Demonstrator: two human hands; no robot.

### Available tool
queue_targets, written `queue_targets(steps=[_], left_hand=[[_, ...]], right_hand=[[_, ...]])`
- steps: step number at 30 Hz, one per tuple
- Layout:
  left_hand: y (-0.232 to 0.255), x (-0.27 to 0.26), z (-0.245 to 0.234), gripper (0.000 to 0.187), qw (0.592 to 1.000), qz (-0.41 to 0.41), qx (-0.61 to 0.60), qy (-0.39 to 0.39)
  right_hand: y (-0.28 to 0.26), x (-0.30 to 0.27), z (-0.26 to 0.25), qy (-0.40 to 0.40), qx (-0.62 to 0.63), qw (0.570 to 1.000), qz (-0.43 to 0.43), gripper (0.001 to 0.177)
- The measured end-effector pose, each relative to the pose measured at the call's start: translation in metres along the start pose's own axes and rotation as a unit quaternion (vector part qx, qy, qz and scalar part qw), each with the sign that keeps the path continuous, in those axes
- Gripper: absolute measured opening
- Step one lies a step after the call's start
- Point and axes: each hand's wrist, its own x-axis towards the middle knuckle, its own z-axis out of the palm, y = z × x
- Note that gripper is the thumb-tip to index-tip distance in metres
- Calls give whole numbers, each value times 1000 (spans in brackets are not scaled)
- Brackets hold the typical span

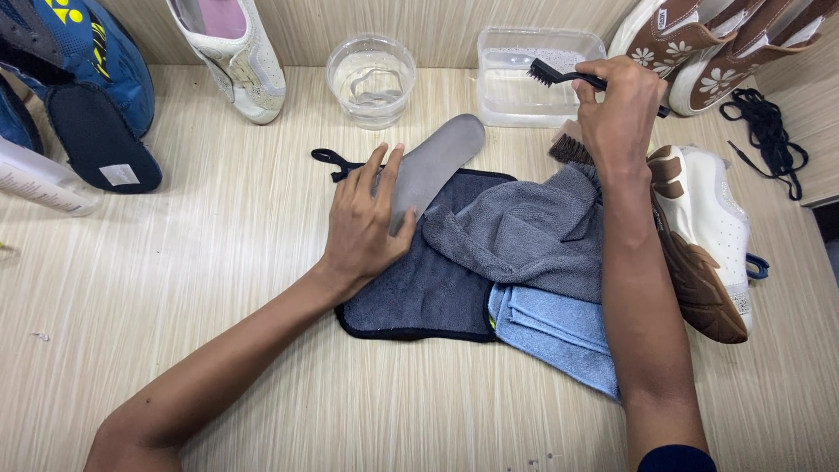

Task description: The person cleans a gray shoe insole by wiping it with a cloth, scrubbing with a small brush dipped in soapy water, and wiping again. The insole is flipped over to clean both sides, and the process is repeated until the insole appears clean.

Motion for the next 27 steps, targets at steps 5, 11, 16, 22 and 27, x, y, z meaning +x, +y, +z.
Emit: queue_targets(steps=[5,11,16,22,27], left_hand=[[-1,0,-2,93,999,-18,-28,-25],[-1,7,-10,96,982,-78,-155,-74],[-6,19,-21,81,923,-212,-275,-164],[-21,19,0,43,906,-167,-369,-121],[-21,28,-9,38,812,-221,-506,-189]], right_hand=[[-1,1,0,42,11,999,-27,21],[-1,0,0,11,-3,1000,-6,23],[-2,0,0,-3,0,1000,-1,26],[-4,1,1,-4,1,1000,-19,22],[-9,3,-5,32,54,997,-52,13]])
